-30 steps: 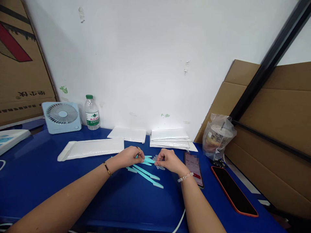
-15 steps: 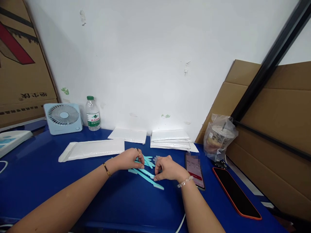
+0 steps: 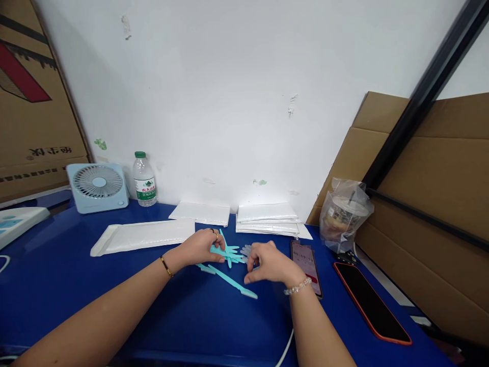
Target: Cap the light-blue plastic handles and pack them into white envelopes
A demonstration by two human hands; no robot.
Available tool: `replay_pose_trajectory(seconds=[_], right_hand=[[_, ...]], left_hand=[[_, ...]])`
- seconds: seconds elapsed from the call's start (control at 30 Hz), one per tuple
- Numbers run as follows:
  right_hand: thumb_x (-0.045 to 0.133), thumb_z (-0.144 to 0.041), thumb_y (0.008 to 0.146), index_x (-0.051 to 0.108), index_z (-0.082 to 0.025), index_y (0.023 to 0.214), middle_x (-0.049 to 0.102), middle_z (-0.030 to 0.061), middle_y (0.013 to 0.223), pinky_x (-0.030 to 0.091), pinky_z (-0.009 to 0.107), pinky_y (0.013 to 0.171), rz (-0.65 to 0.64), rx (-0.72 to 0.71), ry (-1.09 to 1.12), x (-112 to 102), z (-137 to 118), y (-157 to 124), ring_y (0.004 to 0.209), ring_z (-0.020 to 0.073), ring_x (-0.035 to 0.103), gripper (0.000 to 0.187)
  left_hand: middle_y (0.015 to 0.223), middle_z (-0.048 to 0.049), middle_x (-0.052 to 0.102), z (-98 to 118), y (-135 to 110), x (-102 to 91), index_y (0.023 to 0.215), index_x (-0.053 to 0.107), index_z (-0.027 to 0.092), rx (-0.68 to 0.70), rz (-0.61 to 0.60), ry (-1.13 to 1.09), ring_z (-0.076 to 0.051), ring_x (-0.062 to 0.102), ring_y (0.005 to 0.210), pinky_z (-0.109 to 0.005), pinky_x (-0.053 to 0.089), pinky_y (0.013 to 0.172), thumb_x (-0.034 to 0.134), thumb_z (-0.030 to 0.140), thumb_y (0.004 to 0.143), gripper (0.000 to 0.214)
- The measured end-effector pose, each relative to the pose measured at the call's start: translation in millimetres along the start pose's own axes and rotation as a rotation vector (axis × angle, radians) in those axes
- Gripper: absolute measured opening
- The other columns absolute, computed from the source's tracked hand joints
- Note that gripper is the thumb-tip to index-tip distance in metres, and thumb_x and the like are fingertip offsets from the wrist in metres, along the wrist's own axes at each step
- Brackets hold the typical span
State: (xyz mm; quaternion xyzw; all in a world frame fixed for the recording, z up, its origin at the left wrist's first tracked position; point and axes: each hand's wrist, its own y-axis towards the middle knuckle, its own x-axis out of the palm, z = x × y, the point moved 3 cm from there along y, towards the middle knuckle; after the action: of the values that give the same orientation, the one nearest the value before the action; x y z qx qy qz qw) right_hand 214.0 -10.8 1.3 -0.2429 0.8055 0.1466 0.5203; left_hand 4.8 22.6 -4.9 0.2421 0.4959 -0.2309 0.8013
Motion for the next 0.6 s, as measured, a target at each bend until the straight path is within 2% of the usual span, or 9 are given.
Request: replay_pose_trajectory(seconds=[0.1,0.17,0.23,0.3,0.43,0.53,0.6], right_hand=[[0.079,-0.036,0.056,0.067,-0.021,0.061,0.056,-0.0029,0.070,0.031,0.038,0.086,-0.184,-0.074,-0.015,11,-13,-3,0.066,0.0140,0.052,0.020],[0.078,-0.031,0.058,0.065,-0.021,0.062,0.056,-0.0038,0.070,0.030,0.039,0.087,-0.194,-0.065,-0.033,14,-14,-4,0.064,0.0128,0.051,0.017],[0.075,-0.029,0.063,0.065,-0.021,0.066,0.058,-0.0029,0.074,0.032,0.037,0.085,-0.147,-0.054,-0.045,11,-13,-4,0.069,0.0143,0.052,0.013],[0.072,-0.027,0.067,0.064,-0.021,0.068,0.059,-0.0016,0.078,0.033,0.034,0.081,-0.084,-0.042,-0.055,6,-8,-3,0.074,0.0162,0.052,0.010],[0.069,-0.027,0.070,0.065,-0.020,0.067,0.059,0.0009,0.079,0.035,0.031,0.075,0.049,0.050,-0.078,-6,7,-1,0.076,0.0175,0.051,0.009],[0.067,-0.029,0.070,0.066,-0.020,0.067,0.058,0.0020,0.078,0.036,0.030,0.072,0.176,0.091,-0.053,-10,15,2,0.074,0.0175,0.052,0.009],[0.066,-0.027,0.070,0.067,-0.020,0.068,0.059,0.0021,0.078,0.036,0.031,0.073,0.236,0.091,-0.054,-9,18,4,0.075,0.0178,0.052,0.007]], left_hand=[[0.081,-0.0004,0.066,13,-4,8.6,0.082,0.071,0.024,0.129,-0.133,-0.070,-0.015,0.058,0.074,-0.021,0.036,0.060,0.069,0.051,0.065,0.032],[0.076,0.0001,0.067,18,-5,15.7,0.081,0.072,0.023,0.168,-0.207,-0.099,-0.013,0.058,0.067,-0.021,0.036,0.057,0.068,0.046,0.068,0.027],[0.071,-0.0003,0.068,18,-4,20.1,0.080,0.072,0.022,0.152,-0.228,-0.094,-0.013,0.057,0.063,-0.022,0.035,0.056,0.066,0.041,0.072,0.021],[0.071,-0.0015,0.068,17,-1,19.7,0.078,0.071,0.021,0.128,-0.197,-0.059,-0.013,0.057,0.063,-0.022,0.035,0.058,0.063,0.037,0.075,0.018],[0.078,-0.0036,0.068,8,1,4.0,0.075,0.070,0.020,0.075,-0.090,0.039,-0.016,0.058,0.072,-0.024,0.036,0.065,0.059,0.034,0.077,0.018],[0.085,-0.0013,0.067,-5,-4,-15.2,0.086,0.068,0.023,-0.012,-0.073,0.036,-0.016,0.058,0.074,-0.023,0.036,0.062,0.064,0.039,0.071,0.023],[0.086,0.0006,0.066,-15,-11,-25.4,0.089,0.067,0.025,-0.081,-0.128,0.053,-0.016,0.058,0.074,-0.022,0.036,0.059,0.072,0.037,0.060,0.031]])
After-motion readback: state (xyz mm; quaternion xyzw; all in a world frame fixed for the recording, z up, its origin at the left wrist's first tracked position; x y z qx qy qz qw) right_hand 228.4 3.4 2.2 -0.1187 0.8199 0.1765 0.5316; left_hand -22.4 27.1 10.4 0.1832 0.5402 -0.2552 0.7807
